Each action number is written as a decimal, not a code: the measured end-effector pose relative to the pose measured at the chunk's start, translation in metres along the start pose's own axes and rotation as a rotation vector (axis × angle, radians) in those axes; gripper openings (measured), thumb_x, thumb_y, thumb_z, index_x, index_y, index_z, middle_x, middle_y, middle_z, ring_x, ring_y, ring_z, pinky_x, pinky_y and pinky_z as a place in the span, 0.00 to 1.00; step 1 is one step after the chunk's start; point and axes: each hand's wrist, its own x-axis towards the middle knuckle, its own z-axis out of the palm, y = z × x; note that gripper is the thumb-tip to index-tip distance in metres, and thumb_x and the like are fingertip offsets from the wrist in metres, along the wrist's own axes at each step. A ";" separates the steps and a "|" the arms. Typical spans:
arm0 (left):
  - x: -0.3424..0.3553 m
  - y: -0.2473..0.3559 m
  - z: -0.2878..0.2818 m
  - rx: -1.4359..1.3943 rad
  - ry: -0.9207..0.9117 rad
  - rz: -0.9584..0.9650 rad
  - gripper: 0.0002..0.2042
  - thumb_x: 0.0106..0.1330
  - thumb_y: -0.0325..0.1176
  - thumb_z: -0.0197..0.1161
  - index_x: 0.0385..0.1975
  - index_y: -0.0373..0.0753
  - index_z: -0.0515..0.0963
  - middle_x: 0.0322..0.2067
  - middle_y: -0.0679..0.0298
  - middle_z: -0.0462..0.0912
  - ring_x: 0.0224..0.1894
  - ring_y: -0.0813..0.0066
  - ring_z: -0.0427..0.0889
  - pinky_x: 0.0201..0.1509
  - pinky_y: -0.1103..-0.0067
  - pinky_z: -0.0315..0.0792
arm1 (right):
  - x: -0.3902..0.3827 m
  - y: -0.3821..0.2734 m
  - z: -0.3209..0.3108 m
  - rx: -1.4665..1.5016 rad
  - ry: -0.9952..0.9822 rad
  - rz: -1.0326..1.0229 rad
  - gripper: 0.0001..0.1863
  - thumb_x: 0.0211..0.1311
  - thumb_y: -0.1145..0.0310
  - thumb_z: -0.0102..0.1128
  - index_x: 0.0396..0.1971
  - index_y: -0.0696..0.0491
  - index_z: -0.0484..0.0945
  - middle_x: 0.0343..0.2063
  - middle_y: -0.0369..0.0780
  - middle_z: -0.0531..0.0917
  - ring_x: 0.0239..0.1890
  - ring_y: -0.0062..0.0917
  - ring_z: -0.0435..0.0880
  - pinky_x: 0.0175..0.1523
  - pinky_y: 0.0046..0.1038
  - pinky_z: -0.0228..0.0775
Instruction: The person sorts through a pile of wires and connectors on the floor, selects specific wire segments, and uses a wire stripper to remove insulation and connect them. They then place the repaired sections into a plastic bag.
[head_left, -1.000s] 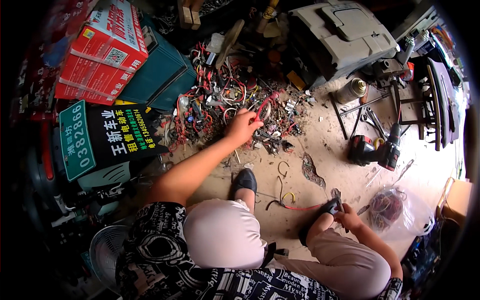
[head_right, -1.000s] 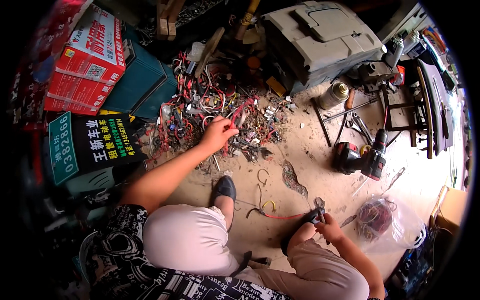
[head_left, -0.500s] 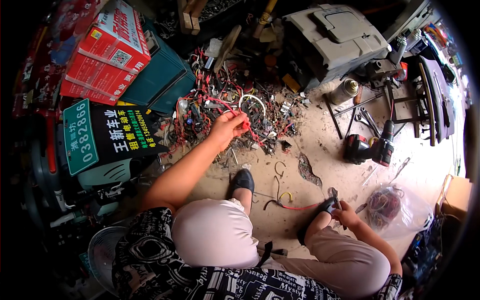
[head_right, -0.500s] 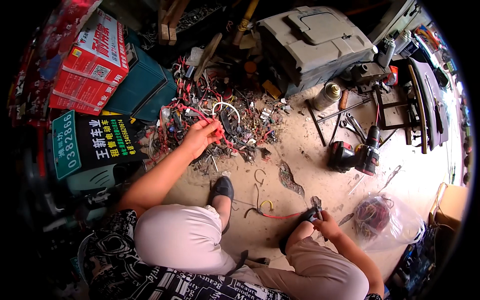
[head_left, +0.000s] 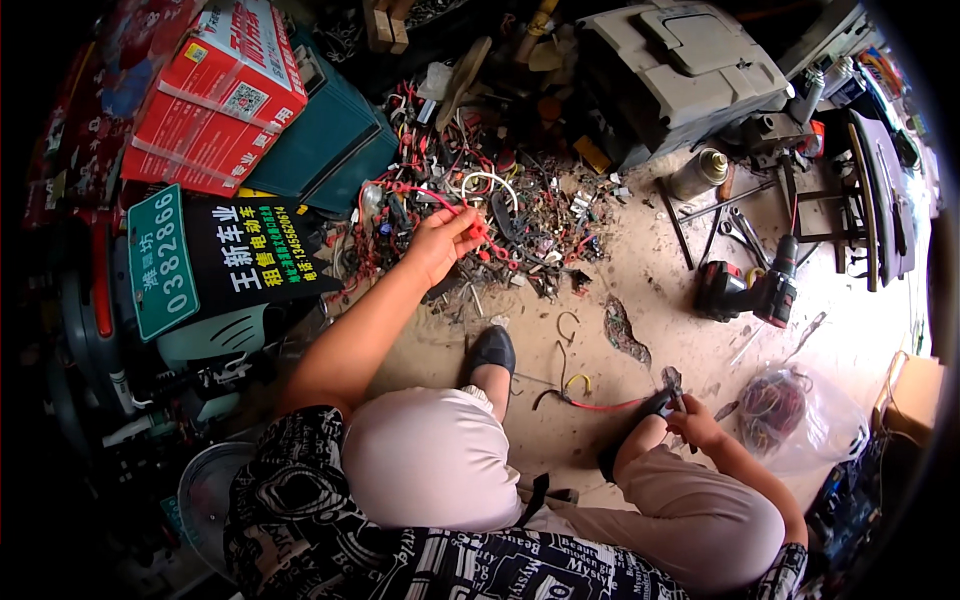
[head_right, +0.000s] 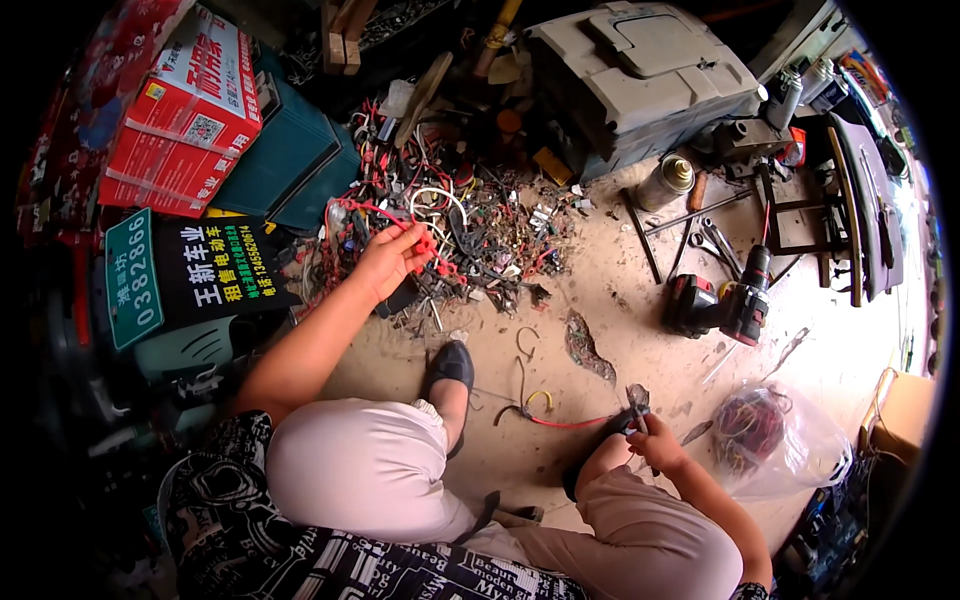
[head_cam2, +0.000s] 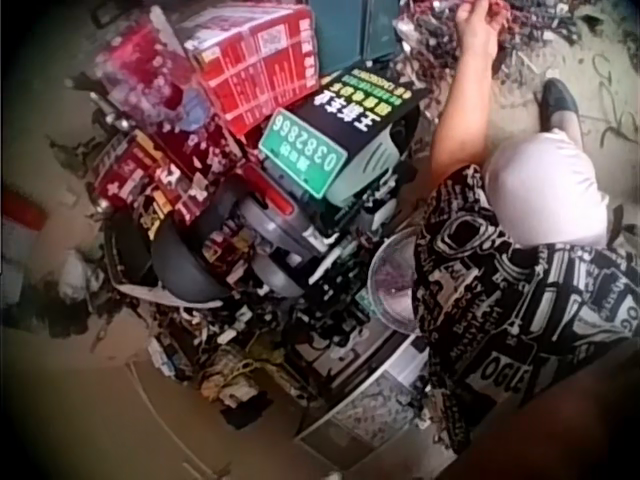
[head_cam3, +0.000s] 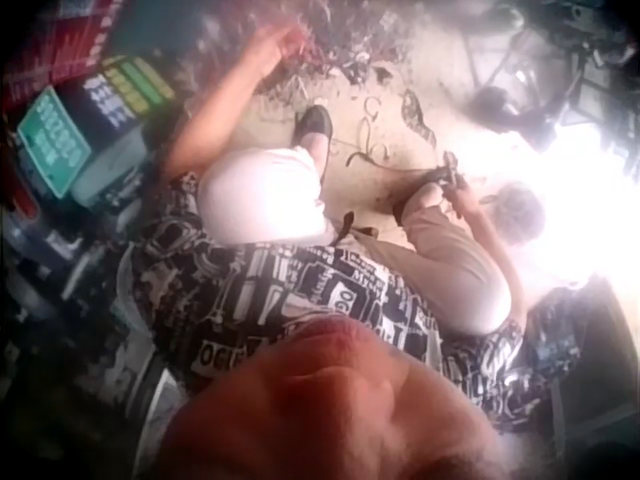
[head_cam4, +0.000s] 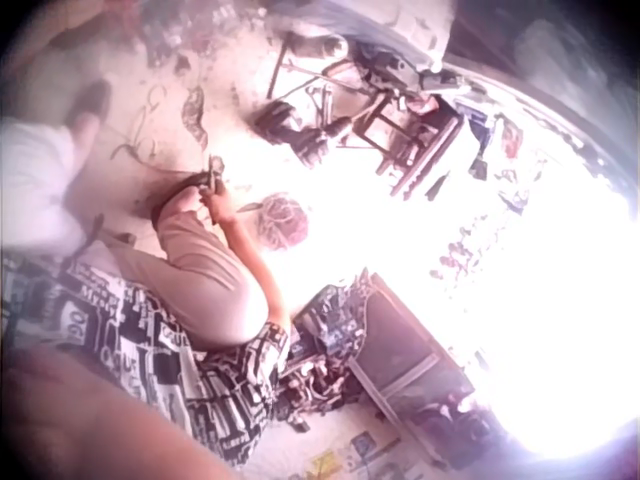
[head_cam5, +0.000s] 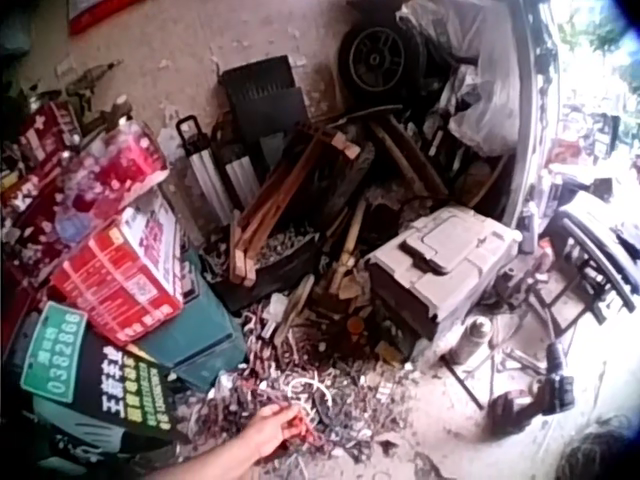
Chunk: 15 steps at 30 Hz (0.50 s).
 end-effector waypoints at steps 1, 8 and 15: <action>0.000 -0.001 -0.001 0.006 0.005 -0.004 0.08 0.68 0.34 0.60 0.40 0.37 0.77 0.35 0.65 0.82 0.38 0.77 0.82 0.43 0.80 0.79 | -0.003 -0.005 0.001 0.000 -0.004 -0.001 0.14 0.57 0.70 0.56 0.43 0.54 0.72 0.23 0.37 0.77 0.23 0.20 0.77 0.21 0.23 0.63; 0.001 -0.006 -0.005 0.068 0.007 -0.030 0.07 0.68 0.33 0.60 0.40 0.37 0.77 0.37 0.65 0.82 0.39 0.76 0.82 0.46 0.76 0.78 | -0.008 -0.008 0.003 -0.094 -0.260 -0.199 0.19 0.53 0.78 0.62 0.46 0.55 0.70 0.37 0.33 0.72 0.39 0.18 0.71 0.48 0.21 0.66; 0.014 -0.006 -0.073 0.281 0.137 -0.005 0.09 0.69 0.36 0.59 0.40 0.36 0.75 0.34 0.63 0.81 0.38 0.75 0.81 0.50 0.71 0.77 | -0.010 -0.024 0.010 -0.024 -0.324 -0.232 0.16 0.57 0.79 0.60 0.45 0.54 0.70 0.38 0.32 0.71 0.41 0.17 0.70 0.51 0.20 0.64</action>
